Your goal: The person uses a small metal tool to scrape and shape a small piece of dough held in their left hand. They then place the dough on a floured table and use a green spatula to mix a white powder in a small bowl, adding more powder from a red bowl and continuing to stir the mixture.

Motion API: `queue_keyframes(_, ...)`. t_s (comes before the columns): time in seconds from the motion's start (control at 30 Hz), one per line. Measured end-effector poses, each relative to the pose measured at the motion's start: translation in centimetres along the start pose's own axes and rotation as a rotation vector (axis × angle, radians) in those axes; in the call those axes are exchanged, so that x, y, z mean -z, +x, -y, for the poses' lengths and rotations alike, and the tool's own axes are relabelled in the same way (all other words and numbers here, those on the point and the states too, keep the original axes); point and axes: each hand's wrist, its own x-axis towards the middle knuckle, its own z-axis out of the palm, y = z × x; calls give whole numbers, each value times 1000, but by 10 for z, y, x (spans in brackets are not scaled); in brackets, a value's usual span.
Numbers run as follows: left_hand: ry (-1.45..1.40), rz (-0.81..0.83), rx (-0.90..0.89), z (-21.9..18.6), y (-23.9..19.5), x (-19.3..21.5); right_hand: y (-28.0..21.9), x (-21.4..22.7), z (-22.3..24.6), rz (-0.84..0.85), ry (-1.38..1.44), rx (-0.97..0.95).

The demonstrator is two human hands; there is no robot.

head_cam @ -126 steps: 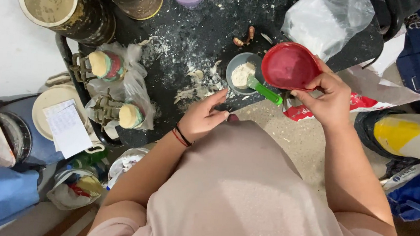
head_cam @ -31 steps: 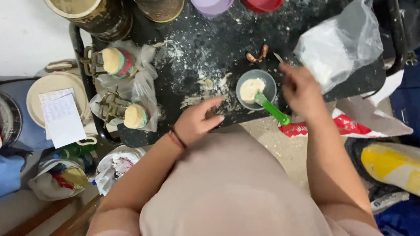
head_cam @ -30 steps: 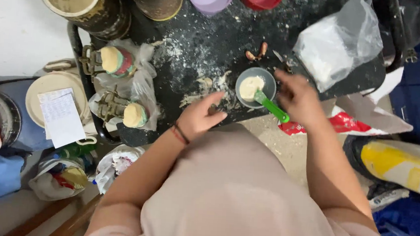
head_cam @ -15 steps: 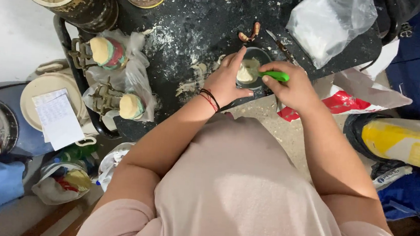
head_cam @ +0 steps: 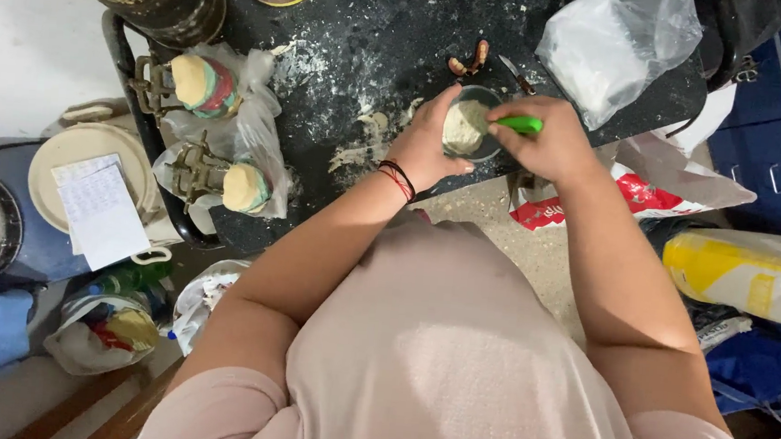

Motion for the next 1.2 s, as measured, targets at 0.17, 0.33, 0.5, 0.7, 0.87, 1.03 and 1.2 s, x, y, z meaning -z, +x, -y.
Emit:
queue_keyframes(0.17, -37, 13, 35, -6, 0, -1, -3, -13, 18, 35, 56, -52)
queue_keyframes(0.33, -41, -3, 26, -4, -4, -2, 6, -3, -4, 20, 112, -71)
queue_keyframes(0.5, -52, 4, 38, -11, -8, -1, -10, -11, 8, 47, 100, -42)
queue_keyframes(0.7, -71, 6, 27, -1, -4, -5, 7, -6, -7, 8, 124, -68)
queue_keyframes(0.87, -83, -15, 28, -3, -5, -5, -13, -10, 12, 27, 50, -61)
queue_keyframes(1.03, -94, -14, 47, -6, -4, -6, 1, -24, -3, 26, 93, -2)
queue_keyframes(1.2, -76, -14, 40, -5, -7, -3, -6, 1, 8, 23, 13, -4)
